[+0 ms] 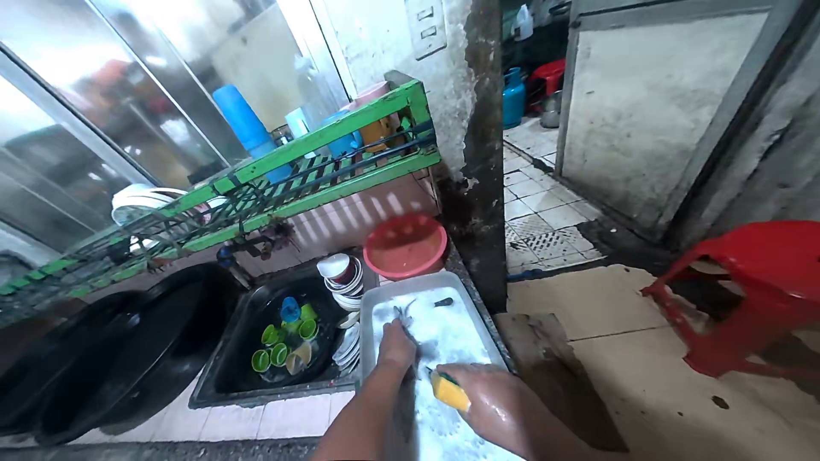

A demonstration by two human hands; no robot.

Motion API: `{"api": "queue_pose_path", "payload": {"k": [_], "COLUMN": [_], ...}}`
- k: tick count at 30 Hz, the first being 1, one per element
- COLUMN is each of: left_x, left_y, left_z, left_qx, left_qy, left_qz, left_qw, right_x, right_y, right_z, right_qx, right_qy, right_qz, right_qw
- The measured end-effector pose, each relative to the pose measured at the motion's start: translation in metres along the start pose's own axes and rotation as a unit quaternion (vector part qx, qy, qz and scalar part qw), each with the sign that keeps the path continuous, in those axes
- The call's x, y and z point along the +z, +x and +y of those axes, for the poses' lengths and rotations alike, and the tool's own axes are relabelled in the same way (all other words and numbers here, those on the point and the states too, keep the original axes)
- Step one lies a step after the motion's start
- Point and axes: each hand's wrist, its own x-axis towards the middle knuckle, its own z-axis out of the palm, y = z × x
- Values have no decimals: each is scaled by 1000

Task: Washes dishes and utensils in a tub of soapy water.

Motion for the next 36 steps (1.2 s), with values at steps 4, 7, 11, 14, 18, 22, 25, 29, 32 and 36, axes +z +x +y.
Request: {"api": "queue_pose_path", "payload": {"k": [4,7,11,14,18,22,25,29,32,36], "left_x": [-7,-17,-26,-23,-16,-24,-37,-36,-27,-26], "left_y": [-8,-14,-13,-20,-22,-33,-53,-57,-54,-62], "left_z": [0,4,-1,-10,-23,-24,-26,-39,-37,-44], "left_qx": [-45,-19,-24,-44,-28,5,75,44,10,62], "left_qy": [34,81,-22,-148,-184,-282,-397,-428,-447,-542], "left_qz": [-27,-75,-54,-38,54,127,143,-14,-71,-88], "left_qw": [998,994,998,987,981,951,903,903,892,833], "right_x": [0,1,-1,-1,-2,-2,-1,15,17,15], "right_y": [1,4,5,3,1,1,4,8,6,7], "right_z": [0,2,3,4,3,2,3,10,10,17], "right_qx": [2,7,20,38,29,18,26,12,19,-23], "right_qy": [-7,-9,2,25,12,1,5,24,21,120], "right_qz": [-11,-15,-29,-16,-23,-26,-18,50,69,124], "right_qw": [1000,1000,999,999,999,999,999,998,997,985]}}
